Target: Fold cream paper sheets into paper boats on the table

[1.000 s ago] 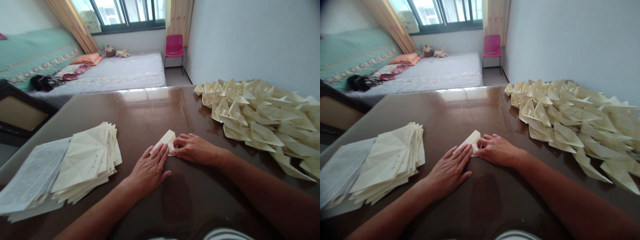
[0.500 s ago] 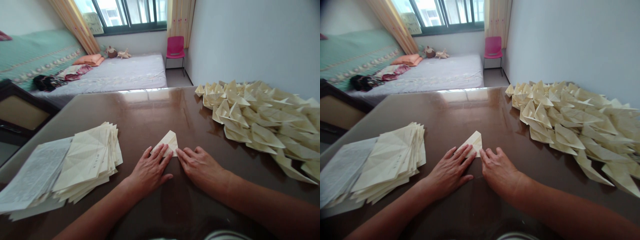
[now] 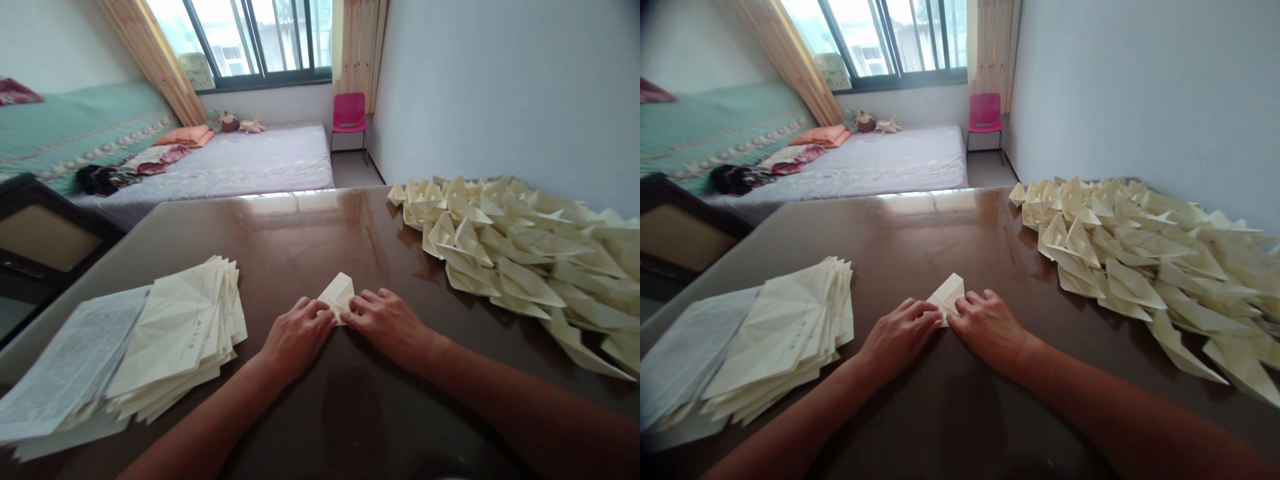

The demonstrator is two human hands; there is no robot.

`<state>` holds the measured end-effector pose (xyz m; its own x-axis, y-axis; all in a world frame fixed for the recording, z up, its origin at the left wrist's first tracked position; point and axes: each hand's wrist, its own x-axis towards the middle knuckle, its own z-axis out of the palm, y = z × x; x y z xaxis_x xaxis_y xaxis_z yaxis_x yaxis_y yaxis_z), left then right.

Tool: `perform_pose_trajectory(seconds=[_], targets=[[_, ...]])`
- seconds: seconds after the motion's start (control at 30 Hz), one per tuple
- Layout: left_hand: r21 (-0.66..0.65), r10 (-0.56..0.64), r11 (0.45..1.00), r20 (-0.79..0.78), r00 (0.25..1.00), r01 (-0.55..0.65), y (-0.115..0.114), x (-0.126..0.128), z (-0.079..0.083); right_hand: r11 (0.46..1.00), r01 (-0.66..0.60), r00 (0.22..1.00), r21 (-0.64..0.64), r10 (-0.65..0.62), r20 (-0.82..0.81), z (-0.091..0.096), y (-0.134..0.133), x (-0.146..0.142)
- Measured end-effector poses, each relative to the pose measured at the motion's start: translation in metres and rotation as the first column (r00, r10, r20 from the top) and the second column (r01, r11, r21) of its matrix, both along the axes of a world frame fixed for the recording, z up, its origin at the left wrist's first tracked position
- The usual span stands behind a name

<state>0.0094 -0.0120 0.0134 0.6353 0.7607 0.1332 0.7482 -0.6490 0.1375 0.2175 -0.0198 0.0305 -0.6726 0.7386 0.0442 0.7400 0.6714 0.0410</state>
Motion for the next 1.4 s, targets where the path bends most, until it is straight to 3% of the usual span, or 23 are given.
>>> perform_pose_trajectory(seconds=[0.1, 0.2, 0.33, 0.4, 0.6, 0.77, 1.0, 1.17, 1.4], targets=[[0.055, 0.048, 0.997, 0.05, 0.998, -0.05, 0.008, 0.002, 0.001, 0.998, -0.06, 0.998, 0.005, 0.06, -0.01, 0.0, 0.008, 0.008], [0.15, 0.004, 0.988, 0.115, 0.993, -0.022, 0.025, 0.003, -0.006, 0.99, -0.14, 0.99, 0.006, 0.14, -0.032, -0.003, 0.019, 0.014], [0.076, -0.081, 0.994, 0.051, 0.995, 0.077, 0.039, 0.002, -0.017, 0.983, -0.184, 0.981, 0.027, 0.185, -0.061, -0.009, 0.028, 0.017], [0.042, -0.112, 0.993, 0.021, 0.993, 0.111, 0.038, 0.0, -0.015, 0.987, -0.158, 0.985, 0.03, 0.159, -0.071, -0.009, 0.027, 0.017], [0.042, -0.053, 0.998, -0.035, 0.998, 0.054, 0.023, -0.009, 0.006, 0.998, -0.012, 0.997, -0.063, 0.007, -0.079, -0.003, 0.021, 0.015], [-0.011, 0.003, 1.0, -0.02, 1.0, -0.004, 0.011, -0.011, 0.004, 0.987, 0.017, 0.985, -0.157, -0.043, -0.166, -0.003, 0.022, 0.017], [-0.199, 0.02, 0.98, 0.045, 0.999, -0.01, -0.004, -0.005, 0.007, 0.954, -0.171, 0.94, -0.246, 0.083, -0.331, -0.002, 0.022, 0.023], [-0.083, -0.039, 0.996, -0.064, 0.997, 0.034, 0.0, -0.013, 0.018, 0.961, -0.207, 0.929, -0.185, 0.134, -0.345, -0.011, 0.027, 0.022], [0.015, -0.214, 0.976, -0.113, 0.97, 0.217, 0.01, -0.018, 0.009, 0.963, -0.256, 0.925, -0.08, 0.22, -0.309, -0.02, 0.028, 0.019]])
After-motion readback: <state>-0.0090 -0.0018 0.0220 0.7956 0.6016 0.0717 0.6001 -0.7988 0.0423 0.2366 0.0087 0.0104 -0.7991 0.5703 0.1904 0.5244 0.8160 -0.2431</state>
